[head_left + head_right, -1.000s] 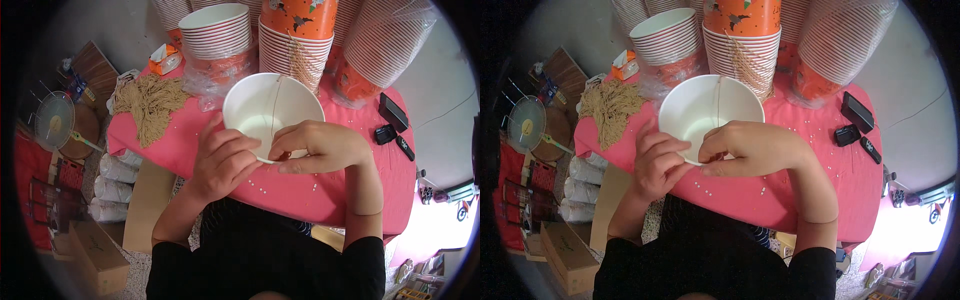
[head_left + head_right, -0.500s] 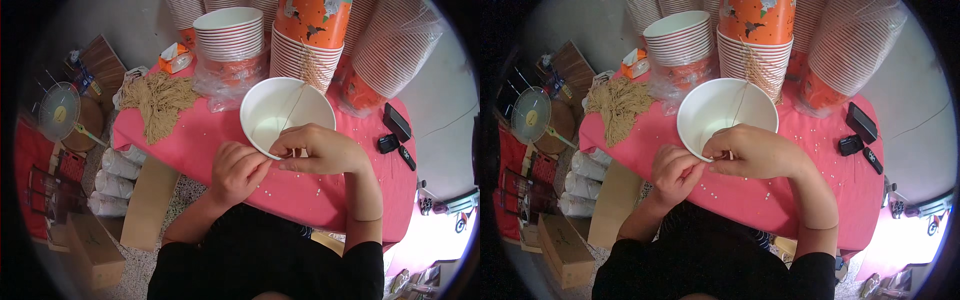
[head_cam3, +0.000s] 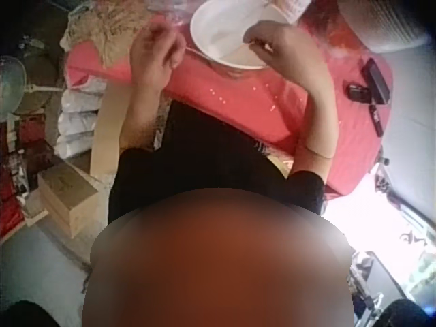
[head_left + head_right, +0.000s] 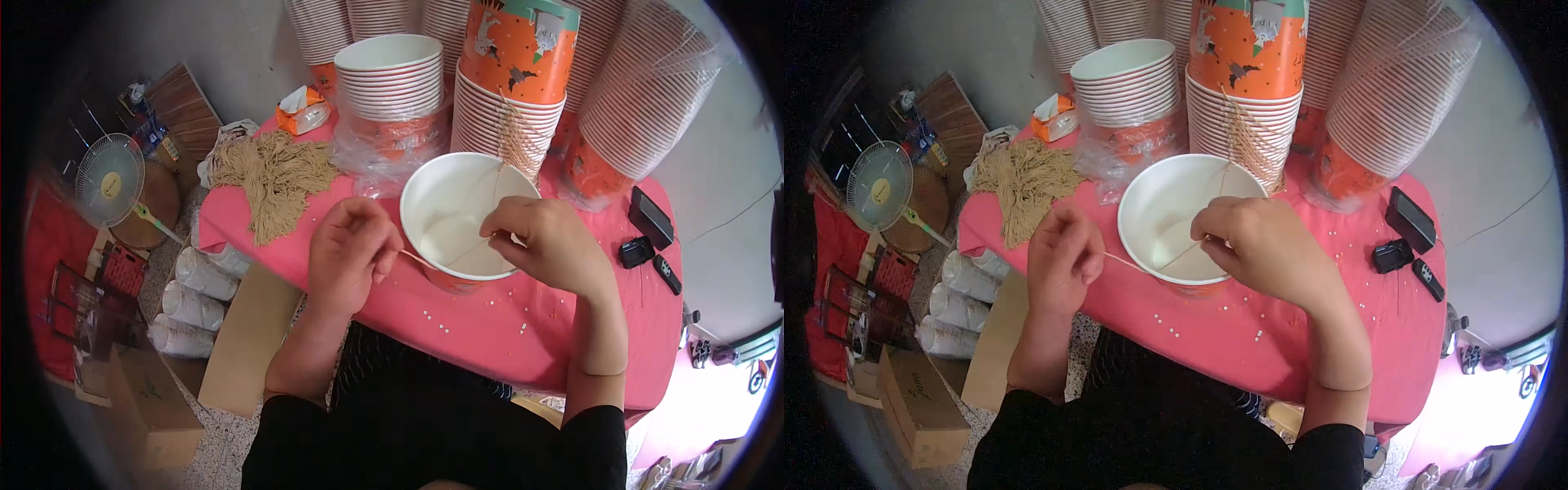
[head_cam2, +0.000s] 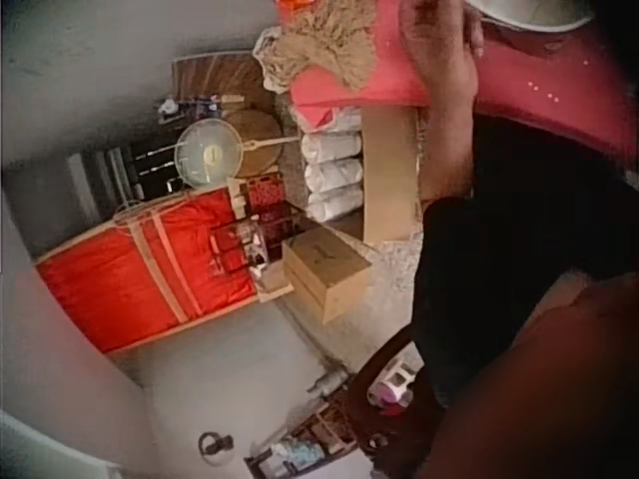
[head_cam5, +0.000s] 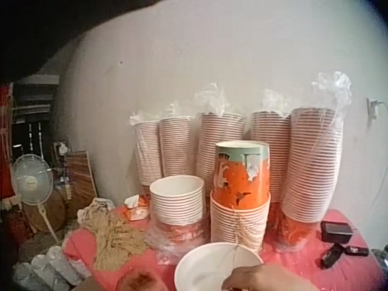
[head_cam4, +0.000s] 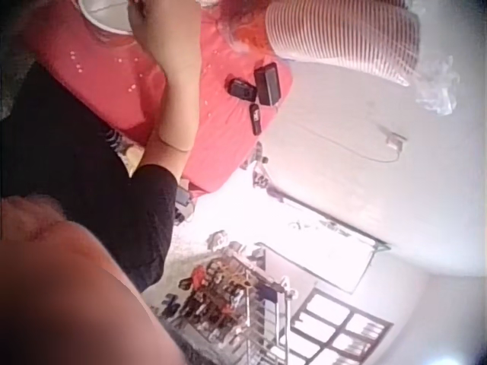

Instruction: Tying thin strings through pre-punched holes in the rims of paper bowls for packaging.

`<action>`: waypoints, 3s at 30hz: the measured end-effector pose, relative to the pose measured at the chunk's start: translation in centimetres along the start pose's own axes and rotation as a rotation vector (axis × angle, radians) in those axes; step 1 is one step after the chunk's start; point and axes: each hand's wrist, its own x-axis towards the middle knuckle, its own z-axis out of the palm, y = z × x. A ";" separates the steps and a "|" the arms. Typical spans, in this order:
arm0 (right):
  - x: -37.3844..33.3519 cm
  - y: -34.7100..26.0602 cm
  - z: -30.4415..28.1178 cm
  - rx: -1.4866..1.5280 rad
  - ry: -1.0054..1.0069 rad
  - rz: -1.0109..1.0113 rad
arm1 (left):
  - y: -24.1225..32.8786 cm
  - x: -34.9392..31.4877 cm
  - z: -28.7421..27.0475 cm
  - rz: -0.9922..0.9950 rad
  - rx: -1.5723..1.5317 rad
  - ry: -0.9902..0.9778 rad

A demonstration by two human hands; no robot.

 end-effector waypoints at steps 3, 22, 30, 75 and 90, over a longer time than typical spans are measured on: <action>0.2 -1.0 -0.3 0.000 0.110 -0.055 | 0.5 0.8 1.9 -0.036 0.326 -0.011; 1.0 -1.2 1.9 0.127 0.339 -0.106 | 1.0 0.1 3.8 -0.295 0.410 -0.201; 1.3 -1.8 1.2 0.006 0.359 -0.370 | 1.0 1.1 2.2 -0.403 0.180 -0.179; 1.3 -2.3 1.5 -0.106 0.260 -0.341 | -0.7 -1.2 3.1 -0.103 0.453 -0.115; 1.0 -1.6 2.0 0.320 0.097 -0.176 | -0.9 -1.0 4.0 0.493 0.872 -0.105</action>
